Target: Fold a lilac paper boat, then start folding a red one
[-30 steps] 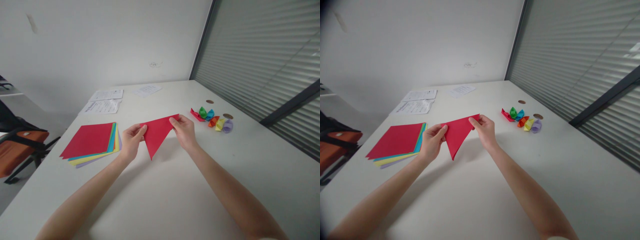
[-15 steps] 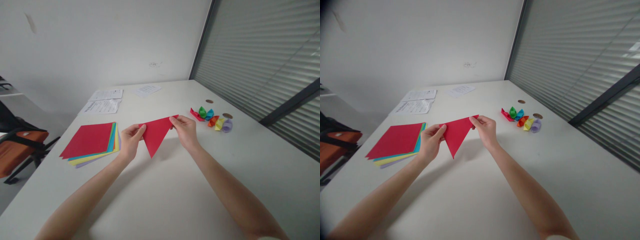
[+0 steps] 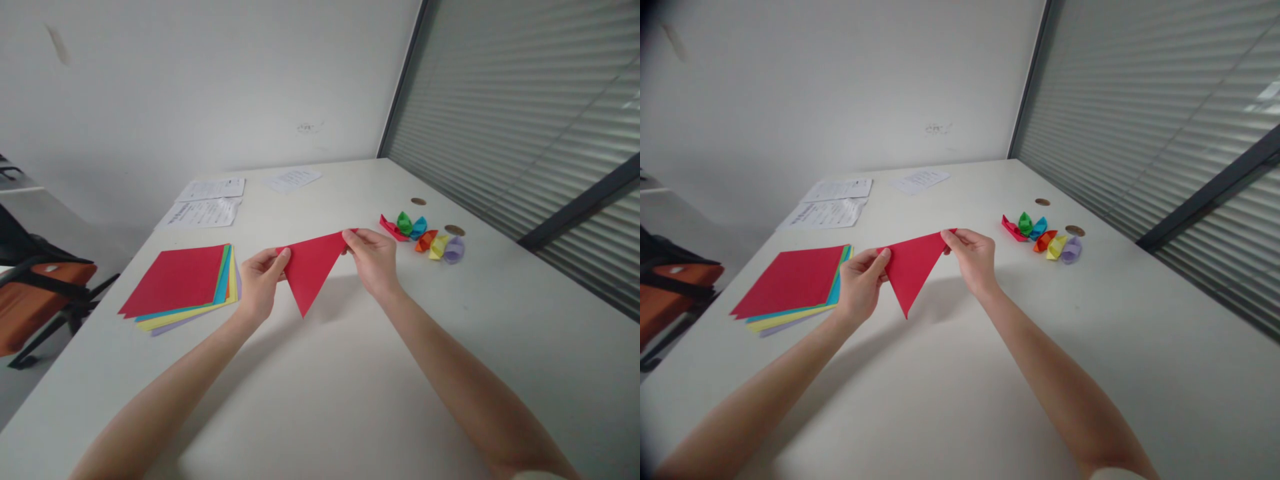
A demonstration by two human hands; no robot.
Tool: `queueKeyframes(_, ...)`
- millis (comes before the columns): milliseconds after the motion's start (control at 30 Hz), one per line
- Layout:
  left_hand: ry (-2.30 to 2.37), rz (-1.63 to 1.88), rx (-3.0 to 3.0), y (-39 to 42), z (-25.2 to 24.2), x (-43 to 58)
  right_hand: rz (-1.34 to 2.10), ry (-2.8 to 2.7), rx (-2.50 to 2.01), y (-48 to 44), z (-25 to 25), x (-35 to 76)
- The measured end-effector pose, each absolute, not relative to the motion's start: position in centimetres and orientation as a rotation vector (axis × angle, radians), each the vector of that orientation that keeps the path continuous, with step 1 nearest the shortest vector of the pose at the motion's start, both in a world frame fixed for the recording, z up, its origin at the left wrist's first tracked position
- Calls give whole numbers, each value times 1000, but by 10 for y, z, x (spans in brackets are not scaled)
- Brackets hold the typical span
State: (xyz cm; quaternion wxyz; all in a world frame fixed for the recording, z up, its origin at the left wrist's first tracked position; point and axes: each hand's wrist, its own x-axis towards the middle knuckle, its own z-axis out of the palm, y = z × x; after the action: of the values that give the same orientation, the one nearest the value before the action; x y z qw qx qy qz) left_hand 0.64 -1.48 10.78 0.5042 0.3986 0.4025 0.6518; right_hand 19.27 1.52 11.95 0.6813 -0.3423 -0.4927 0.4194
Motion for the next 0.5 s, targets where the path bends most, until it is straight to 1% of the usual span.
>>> queueKeyframes(500, 1001, 1591, 978, -14, 107, 6, 907, -1228, -746, 16, 115, 196)
